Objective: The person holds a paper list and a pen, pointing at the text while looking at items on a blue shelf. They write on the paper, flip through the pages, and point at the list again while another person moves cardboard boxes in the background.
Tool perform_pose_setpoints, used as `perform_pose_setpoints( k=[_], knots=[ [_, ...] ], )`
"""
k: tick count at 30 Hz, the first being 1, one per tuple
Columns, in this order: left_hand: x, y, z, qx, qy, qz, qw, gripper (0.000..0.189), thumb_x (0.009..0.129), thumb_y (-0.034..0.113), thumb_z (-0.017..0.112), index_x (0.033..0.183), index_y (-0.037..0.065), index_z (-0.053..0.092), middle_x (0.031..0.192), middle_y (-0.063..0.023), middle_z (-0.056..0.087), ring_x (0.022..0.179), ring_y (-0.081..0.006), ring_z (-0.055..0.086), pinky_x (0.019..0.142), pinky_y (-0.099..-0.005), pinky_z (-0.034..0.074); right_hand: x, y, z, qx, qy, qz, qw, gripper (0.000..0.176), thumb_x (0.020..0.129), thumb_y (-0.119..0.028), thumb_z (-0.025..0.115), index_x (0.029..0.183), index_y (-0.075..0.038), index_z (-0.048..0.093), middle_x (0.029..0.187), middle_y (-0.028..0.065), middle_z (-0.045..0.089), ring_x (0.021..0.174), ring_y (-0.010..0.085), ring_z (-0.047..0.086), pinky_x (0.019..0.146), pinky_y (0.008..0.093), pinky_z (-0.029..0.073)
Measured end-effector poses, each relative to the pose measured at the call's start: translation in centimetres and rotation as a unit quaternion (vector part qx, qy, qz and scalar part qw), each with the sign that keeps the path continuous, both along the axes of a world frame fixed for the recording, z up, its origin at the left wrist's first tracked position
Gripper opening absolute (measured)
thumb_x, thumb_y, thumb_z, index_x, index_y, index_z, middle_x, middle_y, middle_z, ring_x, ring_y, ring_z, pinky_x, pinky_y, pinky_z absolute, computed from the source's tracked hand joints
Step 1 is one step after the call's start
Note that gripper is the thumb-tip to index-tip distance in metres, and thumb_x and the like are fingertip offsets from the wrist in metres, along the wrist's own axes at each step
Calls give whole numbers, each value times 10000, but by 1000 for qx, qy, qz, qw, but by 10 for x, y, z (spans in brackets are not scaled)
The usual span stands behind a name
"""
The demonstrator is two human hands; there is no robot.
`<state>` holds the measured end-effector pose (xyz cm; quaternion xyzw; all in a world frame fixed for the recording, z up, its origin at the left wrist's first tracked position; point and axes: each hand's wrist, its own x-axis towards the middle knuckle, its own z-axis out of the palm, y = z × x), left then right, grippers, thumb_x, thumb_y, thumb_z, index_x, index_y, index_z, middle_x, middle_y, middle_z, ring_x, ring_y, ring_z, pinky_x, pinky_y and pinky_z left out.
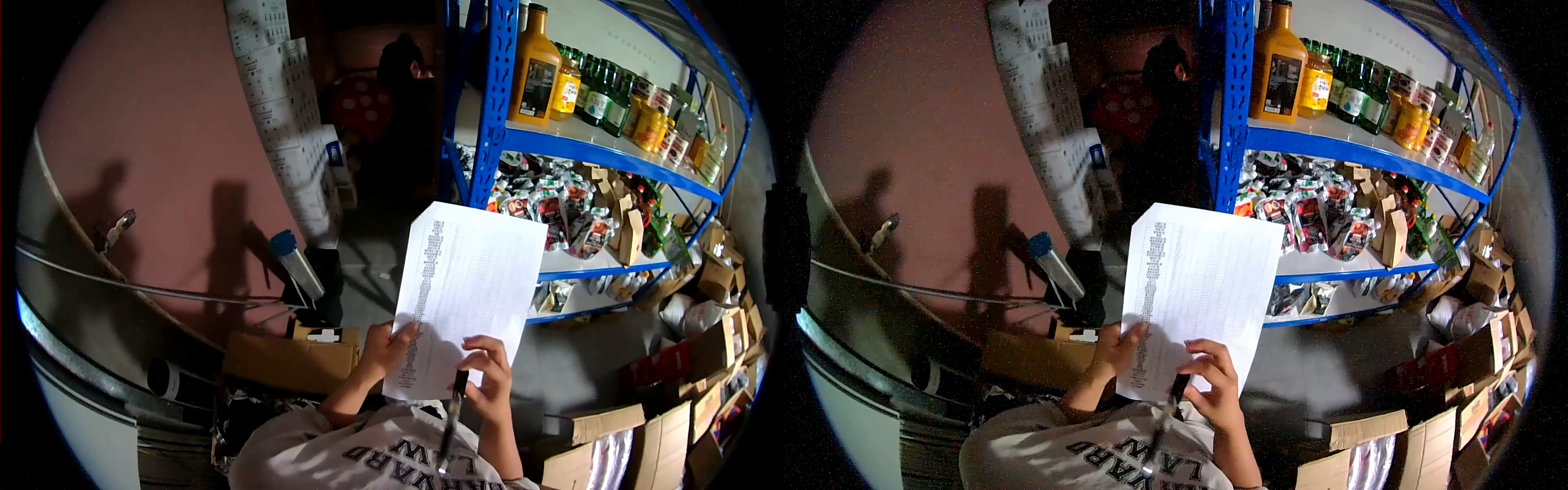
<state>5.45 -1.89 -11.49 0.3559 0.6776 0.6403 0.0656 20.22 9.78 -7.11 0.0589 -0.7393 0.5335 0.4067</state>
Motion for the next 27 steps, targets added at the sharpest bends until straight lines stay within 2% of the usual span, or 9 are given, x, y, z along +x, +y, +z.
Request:
perform_pose_setpoints(
  k=[8,9,11,13,15,19,23,25,27],
  knots=[
    [1,-6,-2,-13,-61,-1,998,247,787,182,509,665,-31,528,516,11,483,484,-47,402,428,-229,332,5,-2,-7,-122,48,-58,990,155,600,-59,649,715,14,573,979,122,410,902,224,443,700,307,401],
    [1,-5,-2,-4,-43,7,999,252,787,184,510,656,-31,524,515,12,482,482,-48,400,426,-230,330,3,3,-9,-59,48,-79,994,132,609,-36,636,710,21,573,983,111,419,876,206,457,699,295,401],
    [2,-4,-2,14,-8,23,1000,263,787,188,513,639,-30,517,512,16,479,479,-48,397,422,-233,326,4,9,-14,-155,-46,-45,986,149,596,-42,658,699,27,575,961,93,445,845,189,475,700,283,399],
    [-3,-9,-6,-19,0,10,1000,266,785,194,520,640,-29,519,514,15,480,478,-47,389,420,-233,320,10,6,2,-41,-136,-50,989,192,572,-90,697,679,29,590,934,95,482,856,181,483,705,290,402],
    [-5,-9,-6,-21,-13,1,1000,275,784,203,522,639,-30,519,512,12,478,475,-48,383,418,-233,314,12,11,6,45,-87,11,995,178,587,-80,689,687,31,592,967,100,476,832,186,496,694,301,413],
    [-2,-10,-3,-13,-59,-4,998,295,793,228,500,651,-30,519,501,13,451,474,-54,376,419,-229,310,12,5,1,-135,-77,25,988,154,620,-73,658,712,29,588,855,117,519,764,228,527,665,317,426],
    [0,-10,1,10,-38,-5,999,314,793,259,493,665,-27,516,503,15,446,480,-54,384,425,-238,318,30,27,11,56,-153,176,971,174,621,-75,651,724,43,575,755,128,566,739,236,539,610,306,430],
    [-1,-10,2,12,-34,-1,999,325,790,270,494,661,-27,512,507,14,450,487,-54,389,433,-241,324,38,23,1,-156,73,241,955,230,621,-144,671,659,53,559,623,149,568,580,215,548,523,288,414],
    [-3,-11,-3,-5,-48,2,999,338,787,279,497,646,-28,507,513,12,457,496,-54,397,442,-242,330,42,25,5,-198,130,152,960,282,628,-204,672,628,51,551,584,148,559,524,219,536,474,274,396]
  ],
)
